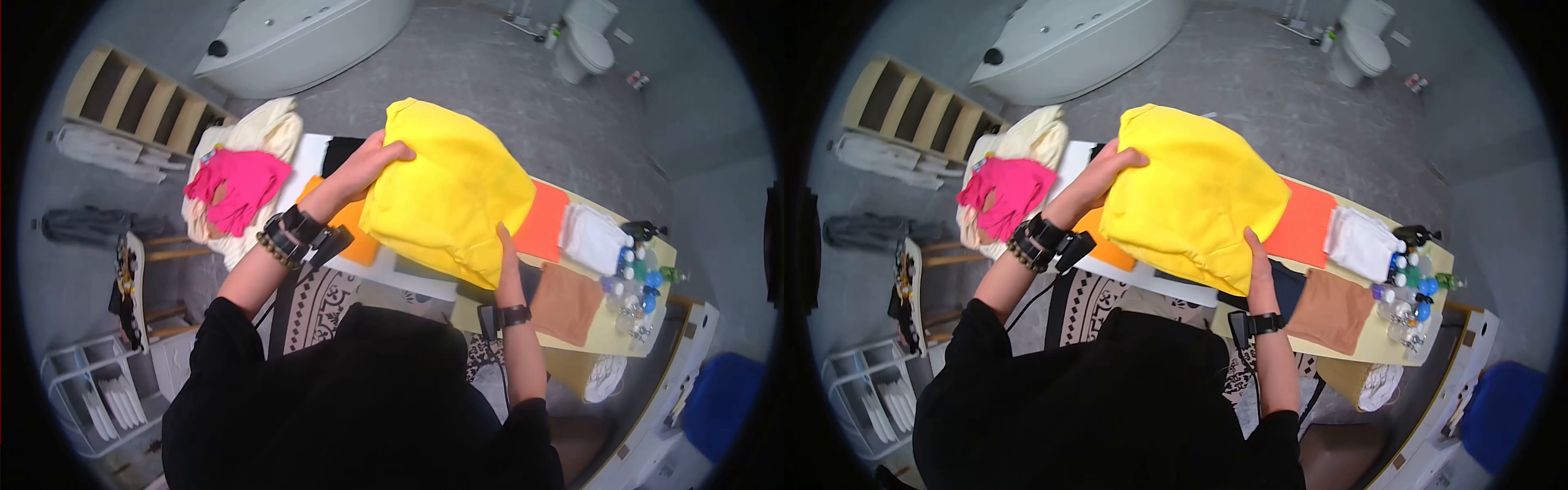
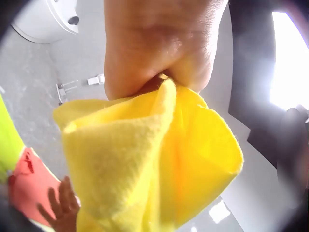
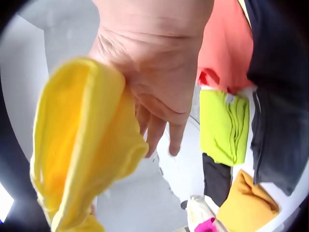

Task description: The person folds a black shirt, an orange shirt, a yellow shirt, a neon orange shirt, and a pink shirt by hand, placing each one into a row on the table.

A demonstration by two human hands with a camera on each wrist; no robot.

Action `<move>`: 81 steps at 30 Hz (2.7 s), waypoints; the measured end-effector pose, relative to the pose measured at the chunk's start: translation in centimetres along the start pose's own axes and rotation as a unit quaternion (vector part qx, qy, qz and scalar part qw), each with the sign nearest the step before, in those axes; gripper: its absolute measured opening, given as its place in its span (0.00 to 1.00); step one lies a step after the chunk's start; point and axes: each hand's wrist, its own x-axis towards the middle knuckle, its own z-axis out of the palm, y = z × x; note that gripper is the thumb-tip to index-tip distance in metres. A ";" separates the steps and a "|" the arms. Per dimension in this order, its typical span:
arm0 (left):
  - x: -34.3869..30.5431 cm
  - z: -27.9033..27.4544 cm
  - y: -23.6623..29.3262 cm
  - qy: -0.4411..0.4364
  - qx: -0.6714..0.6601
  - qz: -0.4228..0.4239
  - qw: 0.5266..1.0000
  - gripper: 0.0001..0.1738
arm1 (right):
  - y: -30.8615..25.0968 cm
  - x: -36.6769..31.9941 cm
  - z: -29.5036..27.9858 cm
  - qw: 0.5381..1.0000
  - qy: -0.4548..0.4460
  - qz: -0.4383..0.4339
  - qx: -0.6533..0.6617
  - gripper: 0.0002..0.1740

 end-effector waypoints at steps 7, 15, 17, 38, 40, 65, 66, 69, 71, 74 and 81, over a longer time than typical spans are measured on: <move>-4.3 -21.1 -7.8 -0.022 -0.064 -0.070 0.995 0.27 | 12.0 3.4 6.7 0.953 0.025 -0.076 -0.293 0.30; -9.4 -34.0 -18.1 -0.074 0.000 -0.170 0.983 0.34 | 22.7 7.7 7.2 0.919 0.067 0.022 -0.387 0.27; -9.6 -35.3 -19.5 -0.056 -0.006 -0.157 0.986 0.34 | 23.8 8.6 6.6 0.906 0.068 0.007 -0.417 0.25; -10.5 -37.0 -28.1 0.089 0.078 -0.215 0.969 0.28 | 26.3 12.2 -0.3 0.884 0.179 0.043 -0.429 0.20; -10.7 -37.1 -28.5 0.081 0.083 -0.242 0.963 0.29 | 26.0 11.8 0.2 0.881 0.190 0.066 -0.429 0.20; -12.5 -32.3 -21.8 -0.017 -0.138 -0.251 0.958 0.47 | 24.3 10.3 9.2 0.828 0.046 -0.127 -0.544 0.34; -12.5 -32.3 -22.7 -0.031 -0.133 -0.250 0.959 0.48 | 25.0 10.8 9.7 0.767 0.028 -0.153 -0.623 0.37; -13.1 -31.3 -23.9 -0.027 -0.149 -0.236 0.960 0.41 | 28.8 12.1 13.6 0.628 -0.031 -0.129 -0.767 0.42; -13.5 -31.3 -24.8 -0.012 -0.185 -0.229 0.956 0.36 | 32.2 13.2 14.1 0.557 -0.084 -0.165 -0.809 0.43; -13.4 -32.9 -28.5 -0.086 -0.458 -0.204 0.861 0.27 | 34.8 14.0 15.6 0.626 -0.100 -0.036 -0.772 0.46; -14.6 -30.6 -24.5 0.063 -0.239 -0.174 0.953 0.24 | 34.9 13.9 11.4 0.748 -0.136 -0.056 -0.648 0.26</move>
